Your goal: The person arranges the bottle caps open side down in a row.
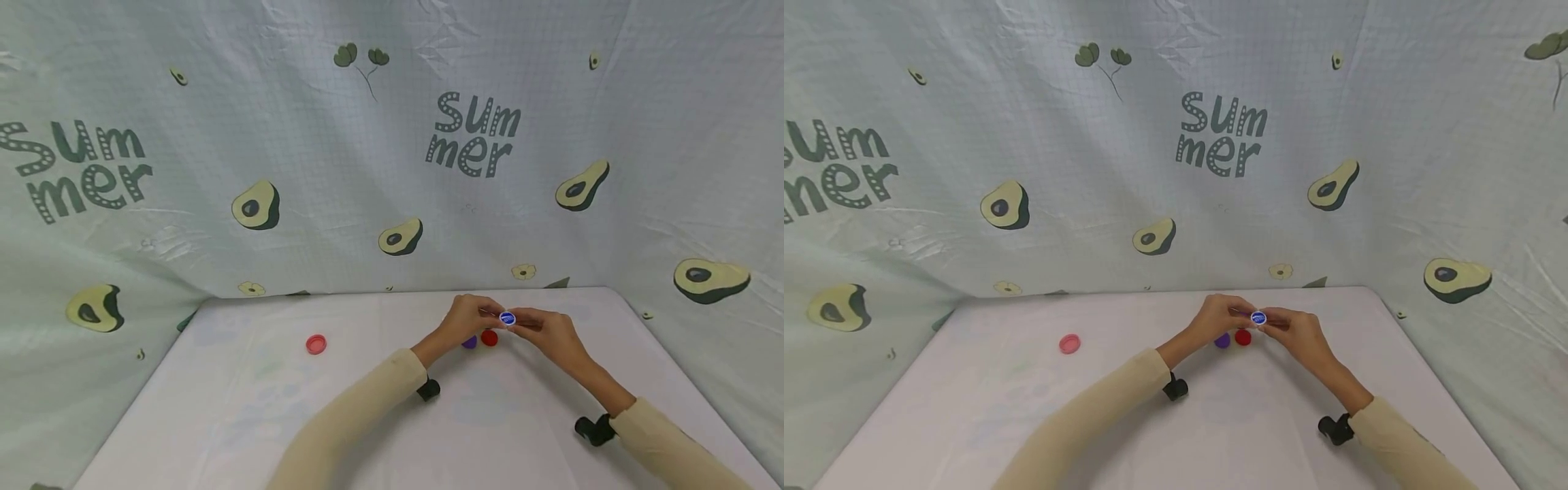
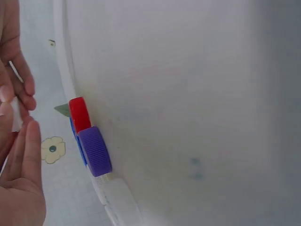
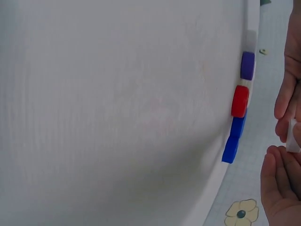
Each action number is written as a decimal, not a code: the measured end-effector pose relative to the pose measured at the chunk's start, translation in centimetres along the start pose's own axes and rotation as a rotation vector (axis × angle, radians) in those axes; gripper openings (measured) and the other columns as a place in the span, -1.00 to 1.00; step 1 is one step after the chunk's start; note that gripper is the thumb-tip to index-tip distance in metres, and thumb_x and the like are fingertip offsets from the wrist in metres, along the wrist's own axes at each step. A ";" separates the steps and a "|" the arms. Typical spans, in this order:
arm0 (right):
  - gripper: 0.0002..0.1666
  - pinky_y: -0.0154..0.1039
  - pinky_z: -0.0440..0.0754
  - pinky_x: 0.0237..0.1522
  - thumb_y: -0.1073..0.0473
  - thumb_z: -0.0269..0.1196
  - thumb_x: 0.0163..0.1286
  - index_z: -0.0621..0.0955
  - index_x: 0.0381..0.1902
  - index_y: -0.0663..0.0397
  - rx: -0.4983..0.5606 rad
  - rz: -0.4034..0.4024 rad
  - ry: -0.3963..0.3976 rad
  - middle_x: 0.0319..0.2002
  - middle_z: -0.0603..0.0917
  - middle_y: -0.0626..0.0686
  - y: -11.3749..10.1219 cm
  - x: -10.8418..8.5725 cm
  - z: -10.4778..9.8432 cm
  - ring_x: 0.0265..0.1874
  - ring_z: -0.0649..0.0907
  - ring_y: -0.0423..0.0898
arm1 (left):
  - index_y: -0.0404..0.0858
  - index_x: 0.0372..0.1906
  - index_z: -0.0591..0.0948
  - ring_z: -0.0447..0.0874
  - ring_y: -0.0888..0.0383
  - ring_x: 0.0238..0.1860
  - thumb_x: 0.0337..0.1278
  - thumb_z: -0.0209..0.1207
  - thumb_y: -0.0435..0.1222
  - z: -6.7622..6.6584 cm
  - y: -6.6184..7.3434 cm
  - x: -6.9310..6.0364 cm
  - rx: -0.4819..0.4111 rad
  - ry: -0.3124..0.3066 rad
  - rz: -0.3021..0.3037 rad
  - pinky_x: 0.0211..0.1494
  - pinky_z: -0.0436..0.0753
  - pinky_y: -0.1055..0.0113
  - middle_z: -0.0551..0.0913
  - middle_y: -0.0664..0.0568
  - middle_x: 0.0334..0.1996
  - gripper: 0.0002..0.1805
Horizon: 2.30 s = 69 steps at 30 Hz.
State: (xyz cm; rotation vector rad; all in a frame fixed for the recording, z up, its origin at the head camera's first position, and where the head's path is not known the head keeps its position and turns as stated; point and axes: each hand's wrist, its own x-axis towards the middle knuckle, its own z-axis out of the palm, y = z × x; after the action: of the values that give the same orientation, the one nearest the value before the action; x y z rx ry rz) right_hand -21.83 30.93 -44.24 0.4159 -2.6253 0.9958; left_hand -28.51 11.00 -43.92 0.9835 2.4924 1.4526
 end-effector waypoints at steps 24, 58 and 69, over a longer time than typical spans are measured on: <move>-0.60 -0.20 0.72 -0.14 0.21 0.45 0.31 0.71 0.06 0.27 0.076 0.281 -0.191 -0.10 0.79 0.18 2.2 1.1 0.3 -0.07 0.75 0.11 | -0.21 -0.22 0.82 0.61 0.39 -0.36 0.05 0.50 -0.25 1.3 0.6 2.8 0.309 -0.141 -0.147 -0.25 0.56 0.63 0.80 0.15 -0.34 -0.82; -0.64 -0.21 0.71 -0.19 0.17 0.45 0.30 0.74 -0.01 0.27 0.013 0.278 -0.201 -0.22 0.82 0.11 2.7 0.8 1.3 -0.15 0.77 0.04 | -0.17 -0.19 0.81 0.56 0.33 -0.36 0.10 0.48 -0.26 2.8 1.1 2.8 0.462 -0.182 -0.180 -0.27 0.52 0.55 0.71 0.17 -0.36 -0.83; -0.63 -0.12 0.74 -0.16 0.18 0.44 0.32 0.72 0.00 0.30 0.013 0.304 -0.220 -0.20 0.80 0.15 2.3 0.8 1.2 -0.18 0.75 0.02 | -0.18 -0.20 0.80 0.59 0.31 -0.30 0.09 0.49 -0.28 3.0 1.4 2.6 0.464 -0.157 -0.191 -0.19 0.56 0.55 0.74 0.14 -0.26 -0.83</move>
State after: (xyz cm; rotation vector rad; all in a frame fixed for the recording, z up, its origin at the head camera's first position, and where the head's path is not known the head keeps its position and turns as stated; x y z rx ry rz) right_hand -23.63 31.68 -46.15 0.1366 -2.9452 1.1140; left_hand -28.69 15.21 -43.83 0.8437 2.7670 0.7269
